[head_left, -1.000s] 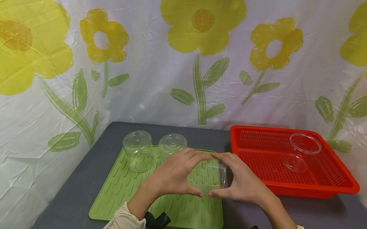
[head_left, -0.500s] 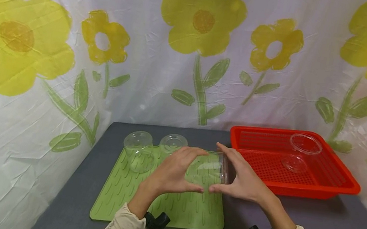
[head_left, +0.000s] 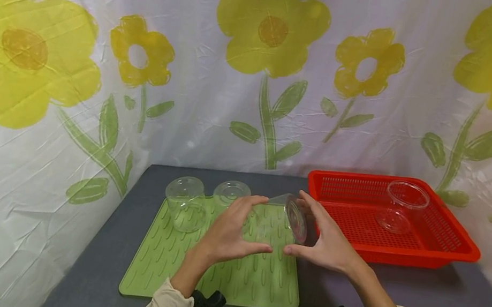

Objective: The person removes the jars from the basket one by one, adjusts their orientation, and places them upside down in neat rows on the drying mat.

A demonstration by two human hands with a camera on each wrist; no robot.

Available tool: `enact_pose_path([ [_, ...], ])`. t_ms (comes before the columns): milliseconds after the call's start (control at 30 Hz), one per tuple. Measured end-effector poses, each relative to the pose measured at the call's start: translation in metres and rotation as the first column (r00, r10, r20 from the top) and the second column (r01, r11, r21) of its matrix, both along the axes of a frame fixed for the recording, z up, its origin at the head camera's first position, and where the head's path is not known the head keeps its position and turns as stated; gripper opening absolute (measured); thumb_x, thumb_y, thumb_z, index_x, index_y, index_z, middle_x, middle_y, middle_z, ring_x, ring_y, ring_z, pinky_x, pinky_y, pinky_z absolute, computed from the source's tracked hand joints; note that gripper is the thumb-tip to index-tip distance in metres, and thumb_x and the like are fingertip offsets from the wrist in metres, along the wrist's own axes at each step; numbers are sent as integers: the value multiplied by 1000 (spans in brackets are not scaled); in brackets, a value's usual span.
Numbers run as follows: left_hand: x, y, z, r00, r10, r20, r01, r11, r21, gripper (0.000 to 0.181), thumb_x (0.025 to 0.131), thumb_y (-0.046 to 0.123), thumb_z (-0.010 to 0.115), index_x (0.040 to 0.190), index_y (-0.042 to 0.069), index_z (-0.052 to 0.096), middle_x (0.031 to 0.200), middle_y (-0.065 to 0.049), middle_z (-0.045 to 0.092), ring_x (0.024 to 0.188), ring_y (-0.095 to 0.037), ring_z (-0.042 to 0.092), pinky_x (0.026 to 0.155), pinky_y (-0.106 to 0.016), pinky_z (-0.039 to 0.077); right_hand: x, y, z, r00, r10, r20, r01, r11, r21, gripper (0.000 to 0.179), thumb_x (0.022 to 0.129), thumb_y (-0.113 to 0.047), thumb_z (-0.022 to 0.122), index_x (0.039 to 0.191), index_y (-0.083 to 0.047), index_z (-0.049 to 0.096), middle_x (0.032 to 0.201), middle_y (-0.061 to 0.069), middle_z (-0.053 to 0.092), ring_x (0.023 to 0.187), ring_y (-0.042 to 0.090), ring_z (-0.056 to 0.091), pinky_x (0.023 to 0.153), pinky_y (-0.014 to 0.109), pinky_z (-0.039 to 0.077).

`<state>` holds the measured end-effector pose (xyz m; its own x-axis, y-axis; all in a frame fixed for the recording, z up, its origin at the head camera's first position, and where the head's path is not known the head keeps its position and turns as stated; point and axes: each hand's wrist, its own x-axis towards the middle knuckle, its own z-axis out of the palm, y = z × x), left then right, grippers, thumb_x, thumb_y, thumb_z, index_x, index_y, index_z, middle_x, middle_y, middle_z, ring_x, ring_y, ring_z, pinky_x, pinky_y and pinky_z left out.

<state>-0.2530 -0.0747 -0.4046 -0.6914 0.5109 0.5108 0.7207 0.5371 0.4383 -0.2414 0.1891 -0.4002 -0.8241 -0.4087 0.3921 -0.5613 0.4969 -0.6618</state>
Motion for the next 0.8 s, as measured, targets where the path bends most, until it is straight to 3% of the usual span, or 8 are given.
enact_pose_path([
  [267,5,4,-13,999,32,36,-37,989,141,97,73,39,93,153,18,41,151,0,51,141,-23,48,112,-52,46,-3,-2,-5,997,14,71,-7,995,-102,109,76,-30,90,162,-18,24,151,12,48,131,32,52,106,60,45],
  [500,8,6,-18,993,19,117,-50,963,265,96,75,33,92,154,18,39,153,-1,49,143,-25,46,114,-55,43,-1,-8,-7,986,95,135,-59,967,-249,107,79,-21,88,163,-17,21,165,14,29,152,40,31,118,71,24],
  [600,8,7,-17,987,-9,160,-46,942,332,95,76,28,92,153,19,37,153,-5,50,144,-25,46,117,-53,41,0,-12,-9,982,120,142,-73,951,-301,106,80,-17,87,162,-17,20,164,15,32,150,41,35,117,71,25],
  [700,8,8,-17,983,-40,177,-31,923,385,94,76,23,92,152,17,37,153,-8,49,145,-26,46,120,-50,38,-1,-17,-11,978,145,147,-86,933,-350,103,82,-15,85,162,-19,20,160,15,38,146,38,42,119,61,32],
  [800,7,8,-17,981,-63,181,-17,912,410,94,77,20,92,152,15,36,154,-8,48,146,-25,45,122,-47,36,-1,-23,-13,974,172,145,-102,911,-400,99,86,-15,83,162,-19,19,160,15,37,144,29,46,117,38,41],
])
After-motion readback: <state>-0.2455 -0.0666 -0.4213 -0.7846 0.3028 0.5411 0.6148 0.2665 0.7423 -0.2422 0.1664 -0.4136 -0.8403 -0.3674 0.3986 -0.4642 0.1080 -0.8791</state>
